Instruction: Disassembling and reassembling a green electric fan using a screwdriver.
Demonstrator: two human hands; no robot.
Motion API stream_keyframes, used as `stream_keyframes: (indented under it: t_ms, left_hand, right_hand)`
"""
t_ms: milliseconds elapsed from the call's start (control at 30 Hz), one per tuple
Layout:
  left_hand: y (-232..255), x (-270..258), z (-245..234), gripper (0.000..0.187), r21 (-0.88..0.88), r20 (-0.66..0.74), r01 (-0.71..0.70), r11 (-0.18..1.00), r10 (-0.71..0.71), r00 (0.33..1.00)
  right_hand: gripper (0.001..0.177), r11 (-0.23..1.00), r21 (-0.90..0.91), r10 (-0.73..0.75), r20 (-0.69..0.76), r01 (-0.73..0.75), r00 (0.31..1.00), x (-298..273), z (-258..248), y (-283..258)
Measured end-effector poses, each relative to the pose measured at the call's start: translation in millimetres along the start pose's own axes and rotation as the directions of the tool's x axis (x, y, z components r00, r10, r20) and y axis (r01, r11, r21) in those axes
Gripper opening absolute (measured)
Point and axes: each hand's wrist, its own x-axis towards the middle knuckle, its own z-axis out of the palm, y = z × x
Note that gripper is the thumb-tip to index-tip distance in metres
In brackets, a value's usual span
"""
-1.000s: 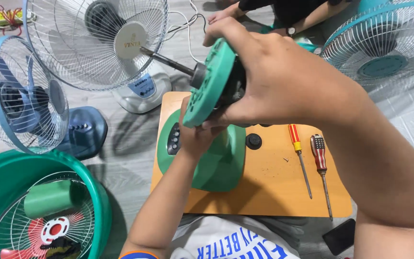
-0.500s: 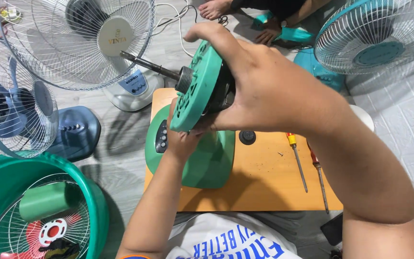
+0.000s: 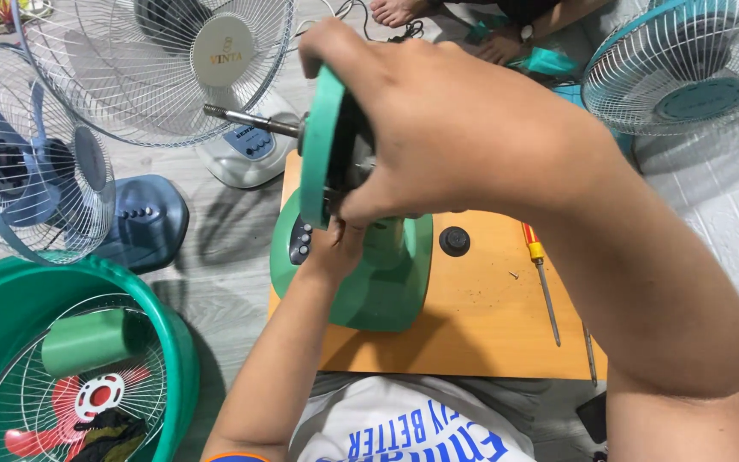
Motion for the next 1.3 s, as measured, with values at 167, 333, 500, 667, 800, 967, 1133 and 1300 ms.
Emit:
stream_keyframes:
  t_ms: [167, 333, 500, 667, 800, 967, 1133, 1300]
  left_hand:
    - [4.9, -9.5, -1.0, 0.048, 0.119, 0.005, 0.294, 0.948, -0.297, 0.955]
    - [5.8, 0.9, 8.7, 0.037, -0.296, 0.016, 0.061, 0.953, -0.059, 0.998]
    - [22.0, 5.9, 12.5, 0.043, -0.321, -0.003, 0.022, 0.947, -0.025, 1.0]
    - [74.4, 22.3, -6.3, 0.034, -0.129, 0.013, -0.105, 0.986, 0.107, 0.994]
    - [97.1, 24.4, -20.5, 0.029, -0.034, 0.055, -0.088, 0.996, 0.09, 0.994]
    - [129.9, 10.1, -48.0, 0.047, 0.216, 0.045, -0.044, 0.975, 0.035, 0.998]
    - [103.7, -51.4, -143.4, 0.041, 0.283, -0.122, 0.039, 0.958, -0.004, 0.992]
    - [64.7, -167.4, -290.5, 0.036, 0.639, -0.46, 0.366, 0.677, -0.045, 0.887]
  right_hand:
    - [0.094, 0.985, -0.158, 0.095, 0.124, -0.075, 0.988, 21.1, 1.7, -15.2]
    - [0.1, 0.959, -0.231, 0.211, 0.202, -0.163, 0.956, 34.0, -2.2, -33.2]
    - [0.087, 0.938, -0.208, 0.331, 0.294, -0.278, 0.897, 35.4, -11.6, -48.5]
    - [0.119, 0.957, -0.272, 0.148, 0.167, -0.099, 0.975, 20.2, -4.3, -26.3]
    - [0.141, 0.946, -0.323, 0.071, 0.087, -0.039, 0.994, -15.7, -12.1, -21.3]
    - [0.113, 0.993, 0.087, -0.053, -0.313, 0.084, 0.948, -91.0, 4.5, -16.5]
    - [0.103, 0.953, 0.289, 0.002, -0.293, 0.087, 0.956, -226.1, 96.1, 64.0]
    - [0.059, 0.908, 0.299, 0.344, -0.135, -0.293, 0.929, -256.8, 173.6, 41.8]
